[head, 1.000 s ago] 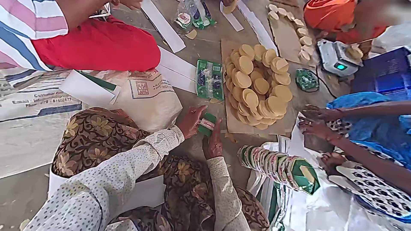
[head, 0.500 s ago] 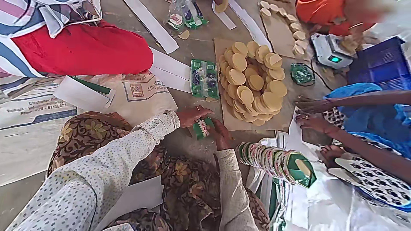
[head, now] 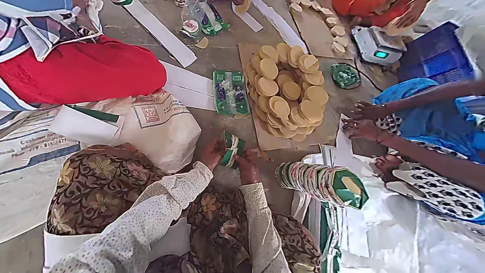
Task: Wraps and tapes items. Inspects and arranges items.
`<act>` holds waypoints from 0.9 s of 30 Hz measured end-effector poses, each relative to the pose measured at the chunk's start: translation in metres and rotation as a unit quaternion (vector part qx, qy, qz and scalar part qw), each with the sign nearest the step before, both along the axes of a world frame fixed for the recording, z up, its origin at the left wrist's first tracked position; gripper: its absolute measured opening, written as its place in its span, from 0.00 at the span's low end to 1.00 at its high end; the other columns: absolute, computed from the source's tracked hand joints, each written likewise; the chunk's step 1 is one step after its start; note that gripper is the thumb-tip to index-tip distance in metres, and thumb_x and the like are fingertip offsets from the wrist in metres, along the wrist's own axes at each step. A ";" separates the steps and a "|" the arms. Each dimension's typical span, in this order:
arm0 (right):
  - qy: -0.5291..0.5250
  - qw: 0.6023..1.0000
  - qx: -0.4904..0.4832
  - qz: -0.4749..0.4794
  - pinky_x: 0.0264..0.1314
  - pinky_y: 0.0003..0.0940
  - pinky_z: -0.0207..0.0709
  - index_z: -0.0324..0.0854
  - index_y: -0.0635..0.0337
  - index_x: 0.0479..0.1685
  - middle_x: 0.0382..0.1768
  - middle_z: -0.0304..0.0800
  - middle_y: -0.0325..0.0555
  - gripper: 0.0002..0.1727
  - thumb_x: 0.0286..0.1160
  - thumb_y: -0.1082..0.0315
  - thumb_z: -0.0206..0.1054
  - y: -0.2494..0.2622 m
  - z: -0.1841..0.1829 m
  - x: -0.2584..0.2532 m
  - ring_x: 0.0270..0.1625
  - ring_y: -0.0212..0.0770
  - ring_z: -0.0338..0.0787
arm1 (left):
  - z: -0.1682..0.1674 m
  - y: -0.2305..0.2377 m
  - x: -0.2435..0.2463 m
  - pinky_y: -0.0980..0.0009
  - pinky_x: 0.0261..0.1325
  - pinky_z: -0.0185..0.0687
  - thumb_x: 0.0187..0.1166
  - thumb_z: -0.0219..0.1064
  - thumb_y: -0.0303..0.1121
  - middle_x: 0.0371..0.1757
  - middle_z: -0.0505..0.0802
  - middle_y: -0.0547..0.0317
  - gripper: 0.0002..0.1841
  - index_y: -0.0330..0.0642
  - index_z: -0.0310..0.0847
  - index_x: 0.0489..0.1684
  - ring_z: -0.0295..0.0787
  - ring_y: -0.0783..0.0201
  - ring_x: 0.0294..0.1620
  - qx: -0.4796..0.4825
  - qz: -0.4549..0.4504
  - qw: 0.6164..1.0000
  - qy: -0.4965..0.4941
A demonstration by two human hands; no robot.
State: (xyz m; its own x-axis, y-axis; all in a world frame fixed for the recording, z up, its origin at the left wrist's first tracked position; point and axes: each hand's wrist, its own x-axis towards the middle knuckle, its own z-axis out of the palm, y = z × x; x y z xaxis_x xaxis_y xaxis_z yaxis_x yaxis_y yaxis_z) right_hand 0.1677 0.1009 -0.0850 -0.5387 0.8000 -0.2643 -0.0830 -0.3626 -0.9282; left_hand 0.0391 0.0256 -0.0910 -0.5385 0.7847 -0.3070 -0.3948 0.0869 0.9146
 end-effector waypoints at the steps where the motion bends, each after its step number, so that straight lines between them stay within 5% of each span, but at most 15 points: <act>1: 0.002 1.000 -0.003 -0.013 0.51 0.30 0.88 0.76 0.70 0.58 0.44 0.91 0.44 0.16 0.70 0.81 0.59 0.000 0.000 0.000 0.44 0.32 0.92 | 0.003 0.000 0.003 0.73 0.53 0.86 0.76 0.65 0.16 0.46 0.90 0.52 0.14 0.23 0.76 0.58 0.88 0.71 0.45 0.007 0.003 1.000 -0.015; 5: -0.006 0.999 -0.007 -0.052 0.51 0.27 0.87 0.76 0.68 0.57 0.42 0.91 0.40 0.11 0.80 0.79 0.57 -0.002 0.000 0.002 0.43 0.29 0.91 | 0.005 0.002 0.018 0.77 0.48 0.84 0.76 0.64 0.18 0.34 0.88 0.63 0.03 0.29 0.79 0.41 0.86 0.77 0.37 0.048 0.033 0.998 0.006; 8: -0.015 0.998 -0.003 -0.069 0.49 0.27 0.87 0.78 0.68 0.53 0.39 0.90 0.40 0.09 0.80 0.79 0.58 -0.003 -0.002 0.002 0.41 0.29 0.90 | 0.003 -0.001 0.027 0.77 0.48 0.83 0.76 0.60 0.20 0.32 0.88 0.65 0.03 0.30 0.80 0.39 0.85 0.77 0.37 0.066 0.050 0.996 0.026; 10: -0.018 0.997 0.007 -0.072 0.48 0.27 0.87 0.80 0.67 0.50 0.36 0.90 0.40 0.07 0.79 0.78 0.59 -0.004 -0.002 0.002 0.40 0.29 0.90 | 0.008 -0.003 0.032 0.77 0.51 0.82 0.81 0.55 0.25 0.35 0.88 0.64 0.09 0.29 0.80 0.42 0.85 0.79 0.40 0.060 0.063 0.995 0.043; 13: -0.017 0.998 0.011 -0.066 0.48 0.28 0.87 0.81 0.68 0.49 0.36 0.92 0.41 0.07 0.77 0.78 0.61 -0.005 -0.002 0.003 0.40 0.30 0.91 | 0.015 -0.005 0.034 0.74 0.62 0.84 0.86 0.57 0.34 0.46 0.93 0.56 0.19 0.22 0.79 0.61 0.89 0.77 0.50 0.050 0.059 0.995 0.057; 16: -0.017 0.998 0.008 -0.058 0.48 0.29 0.87 0.81 0.67 0.46 0.36 0.91 0.42 0.06 0.76 0.77 0.61 -0.003 -0.001 0.003 0.39 0.31 0.91 | 0.012 -0.001 0.034 0.72 0.57 0.88 0.88 0.55 0.29 0.44 0.95 0.54 0.15 0.23 0.81 0.58 0.92 0.74 0.46 0.047 0.072 0.995 0.045; 21: -0.010 0.999 0.006 -0.047 0.47 0.29 0.87 0.81 0.66 0.45 0.35 0.91 0.42 0.06 0.75 0.75 0.62 0.001 -0.004 0.005 0.39 0.31 0.91 | 0.010 0.002 0.030 0.72 0.54 0.85 0.73 0.64 0.23 0.45 0.91 0.51 0.14 0.24 0.79 0.53 0.89 0.70 0.46 0.013 0.091 0.995 0.040; 27: -0.011 0.999 0.008 -0.051 0.46 0.28 0.87 0.80 0.66 0.46 0.34 0.91 0.41 0.06 0.75 0.75 0.62 0.000 -0.001 0.004 0.38 0.30 0.90 | 0.018 0.002 0.020 0.73 0.49 0.87 0.69 0.67 0.19 0.37 0.89 0.59 0.06 0.29 0.81 0.41 0.88 0.73 0.39 -0.001 0.056 0.998 0.023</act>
State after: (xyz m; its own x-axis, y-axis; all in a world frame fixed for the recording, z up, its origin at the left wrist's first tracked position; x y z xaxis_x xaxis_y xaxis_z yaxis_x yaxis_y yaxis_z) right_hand 0.1721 0.1004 -0.0862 -0.4477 0.8551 -0.2615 -0.0990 -0.3381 -0.9359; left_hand 0.0590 0.0276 -0.0729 -0.6365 0.7182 -0.2811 -0.3595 0.0462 0.9320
